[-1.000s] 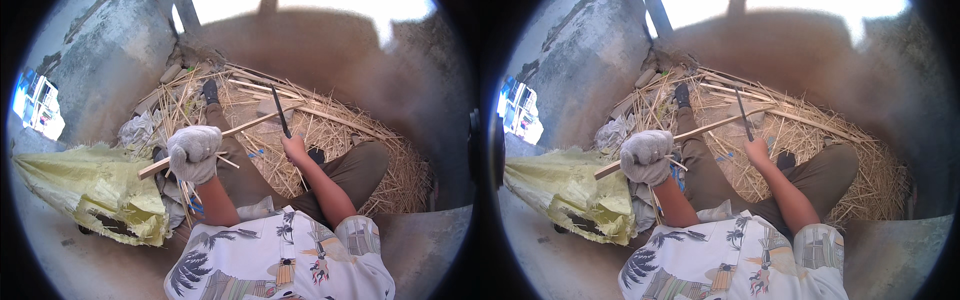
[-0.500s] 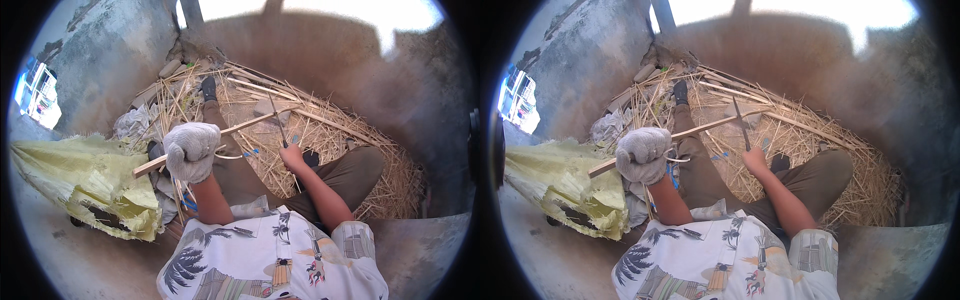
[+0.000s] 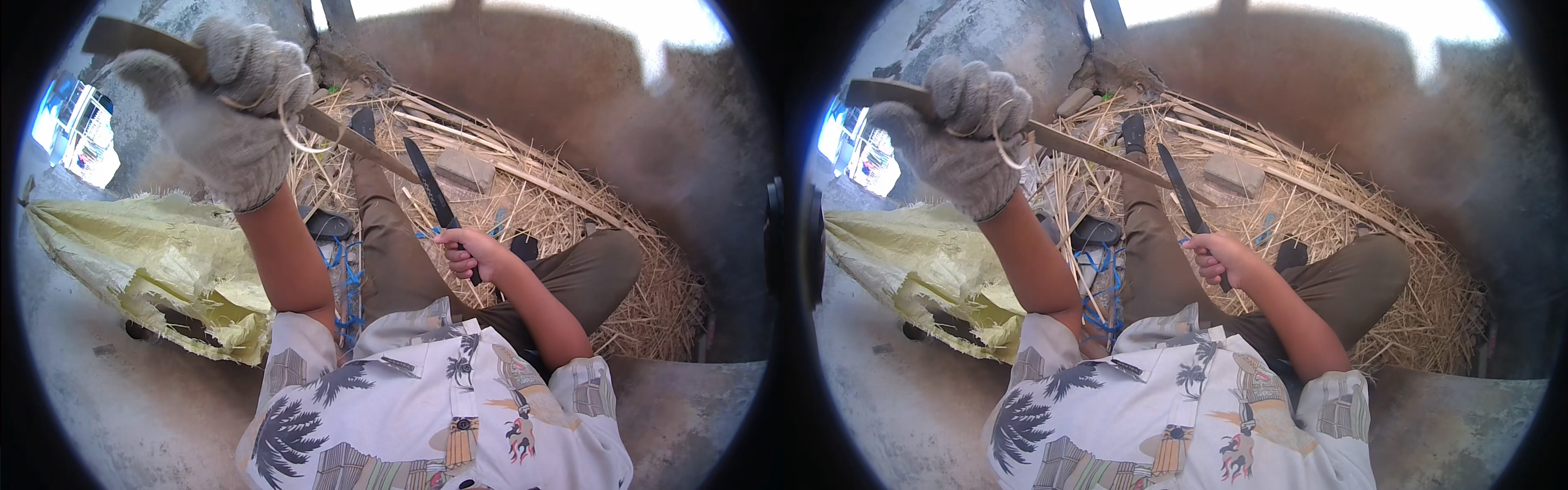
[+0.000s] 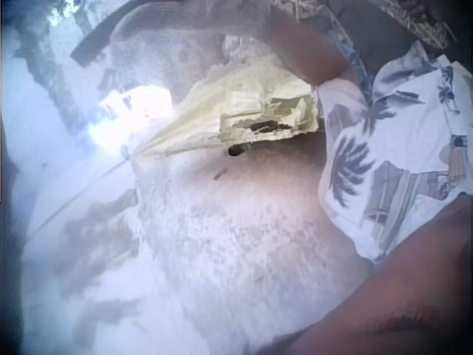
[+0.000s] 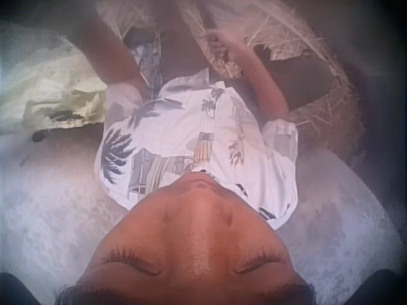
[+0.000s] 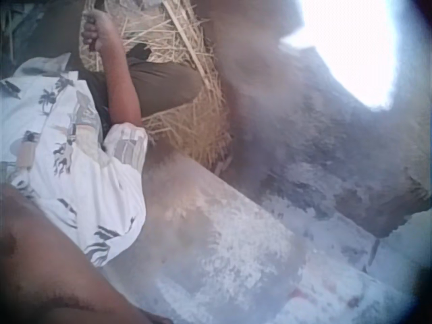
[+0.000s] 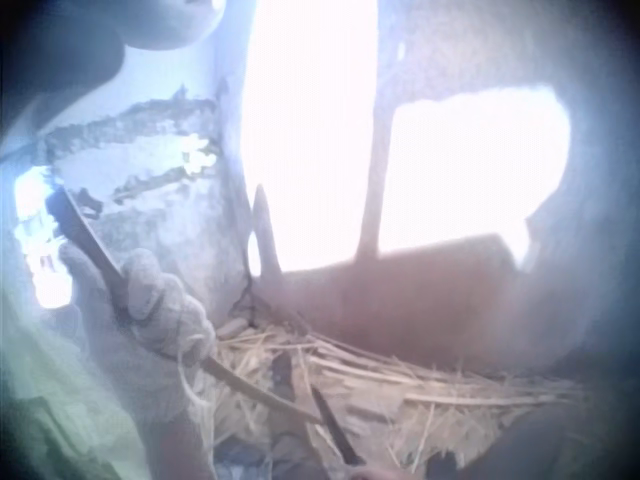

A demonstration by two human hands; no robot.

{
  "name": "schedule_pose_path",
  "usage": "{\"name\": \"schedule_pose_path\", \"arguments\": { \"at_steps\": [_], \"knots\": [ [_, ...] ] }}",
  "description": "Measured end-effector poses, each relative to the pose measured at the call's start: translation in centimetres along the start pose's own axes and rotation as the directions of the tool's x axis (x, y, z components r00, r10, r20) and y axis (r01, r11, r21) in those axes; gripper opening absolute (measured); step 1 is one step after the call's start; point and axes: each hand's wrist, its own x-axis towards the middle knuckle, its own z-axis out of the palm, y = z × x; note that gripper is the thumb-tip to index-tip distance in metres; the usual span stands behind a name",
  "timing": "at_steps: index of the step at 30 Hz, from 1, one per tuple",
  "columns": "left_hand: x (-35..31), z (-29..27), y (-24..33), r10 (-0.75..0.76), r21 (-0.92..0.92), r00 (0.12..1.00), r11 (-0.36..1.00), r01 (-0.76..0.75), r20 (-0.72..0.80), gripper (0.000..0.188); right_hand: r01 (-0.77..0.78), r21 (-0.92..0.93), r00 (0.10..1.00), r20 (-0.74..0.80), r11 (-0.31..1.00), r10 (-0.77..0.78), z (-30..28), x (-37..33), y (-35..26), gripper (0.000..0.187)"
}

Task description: The person sits on a small stool and uses a large knife to cut and split long bamboo sticks. They hold the bamboo with a gloved hand and repeatedly strike it with the knife to separate the pieces.

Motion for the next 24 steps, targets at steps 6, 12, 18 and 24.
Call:
{"name": "schedule_pose_path", "arguments": {
  "at_steps": [6, 12, 18, 24],
  "knots": [
    [2.5, 0.8, -7.6, -0.101, -0.066, 0.993, 0.993, 0.096, -0.067, 0.077, 0.099, 0.109, 0.991, -0.103, 0.989, -0.087, -3.5, 1.4, -0.6, 0.037],
    [3.1, 2.4, -10.1, 0.203, -0.221, 0.979, 0.956, -0.196, 0.012, 0.069, 0.411, -0.244, 0.812, -0.339, 0.878, -0.475, -2.3, -3.9, -4.4, 0.029],
    [1.9, 3.6, -7.2, 0.218, 0.148, 0.969, 0.969, -0.2, -0.114, 0.069, 0.933, -0.294, 0.098, -0.344, 0.206, -0.934, 3.6, -14.9, -11.7, 0.035],
    [1.9, -1.1, -8.5, 0.016, -0.215, 0.997, 0.977, 0.0, 0.072, 0.079, 0.739, -0.169, 0.517, -0.478, 0.652, -0.71, 0.2, 3.4, -0.2, 0.031]
  ]
}}
